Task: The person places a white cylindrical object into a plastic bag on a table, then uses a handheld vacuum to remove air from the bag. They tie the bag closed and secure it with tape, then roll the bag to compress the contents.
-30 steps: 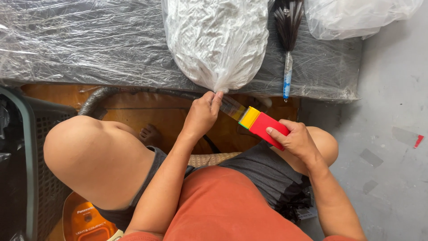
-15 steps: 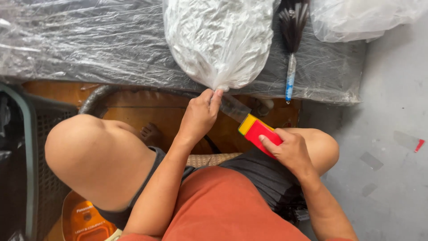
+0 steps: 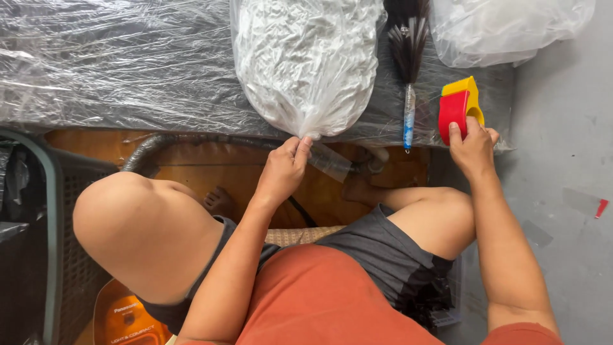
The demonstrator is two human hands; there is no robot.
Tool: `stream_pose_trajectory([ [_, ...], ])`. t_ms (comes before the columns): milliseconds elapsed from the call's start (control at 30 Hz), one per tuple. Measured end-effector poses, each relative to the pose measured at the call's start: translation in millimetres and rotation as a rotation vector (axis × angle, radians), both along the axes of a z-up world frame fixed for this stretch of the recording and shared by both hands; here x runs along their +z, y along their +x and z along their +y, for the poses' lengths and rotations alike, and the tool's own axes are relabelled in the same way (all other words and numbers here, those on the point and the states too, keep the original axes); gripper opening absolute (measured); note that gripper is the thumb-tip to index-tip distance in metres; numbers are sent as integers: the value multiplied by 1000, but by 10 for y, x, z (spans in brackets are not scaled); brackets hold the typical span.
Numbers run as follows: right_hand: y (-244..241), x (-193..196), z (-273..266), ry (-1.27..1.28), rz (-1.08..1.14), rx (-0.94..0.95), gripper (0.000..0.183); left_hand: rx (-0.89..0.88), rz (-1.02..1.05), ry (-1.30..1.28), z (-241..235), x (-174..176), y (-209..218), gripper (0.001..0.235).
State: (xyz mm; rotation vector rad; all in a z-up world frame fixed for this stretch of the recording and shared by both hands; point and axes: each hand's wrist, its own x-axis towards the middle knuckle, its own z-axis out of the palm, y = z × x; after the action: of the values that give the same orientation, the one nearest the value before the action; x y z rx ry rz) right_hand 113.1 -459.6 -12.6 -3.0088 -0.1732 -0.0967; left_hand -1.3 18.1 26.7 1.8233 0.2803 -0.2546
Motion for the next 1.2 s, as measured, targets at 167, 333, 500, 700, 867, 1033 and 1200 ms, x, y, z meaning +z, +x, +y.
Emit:
stream_pose_trajectory([
  [167, 187, -200, -82, -93, 67, -22, 39, 1, 38, -54, -13, -41, 2, 47],
  [333, -20, 432, 597, -59, 90, -69, 57, 1, 46, -73, -1, -56, 7, 47],
  [500, -467, 906, 1528, 192, -125, 113, 43, 19, 52, -97, -10, -68, -10, 46],
  [700, -841, 578, 2453, 682, 473, -67, 52, 8, 54, -89, -21, -33, 11, 46],
  [867, -844, 536, 2519, 1034, 807, -20, 22, 40, 45, -123, -18, -110, 1, 48],
  [1033, -708, 527, 2474, 974, 737, 25, 19, 44, 55, -79, -43, -61, -13, 51],
  [1200, -684, 179, 2484, 1024, 735, 30, 20, 9, 63, 99, -55, -30, -86, 55],
])
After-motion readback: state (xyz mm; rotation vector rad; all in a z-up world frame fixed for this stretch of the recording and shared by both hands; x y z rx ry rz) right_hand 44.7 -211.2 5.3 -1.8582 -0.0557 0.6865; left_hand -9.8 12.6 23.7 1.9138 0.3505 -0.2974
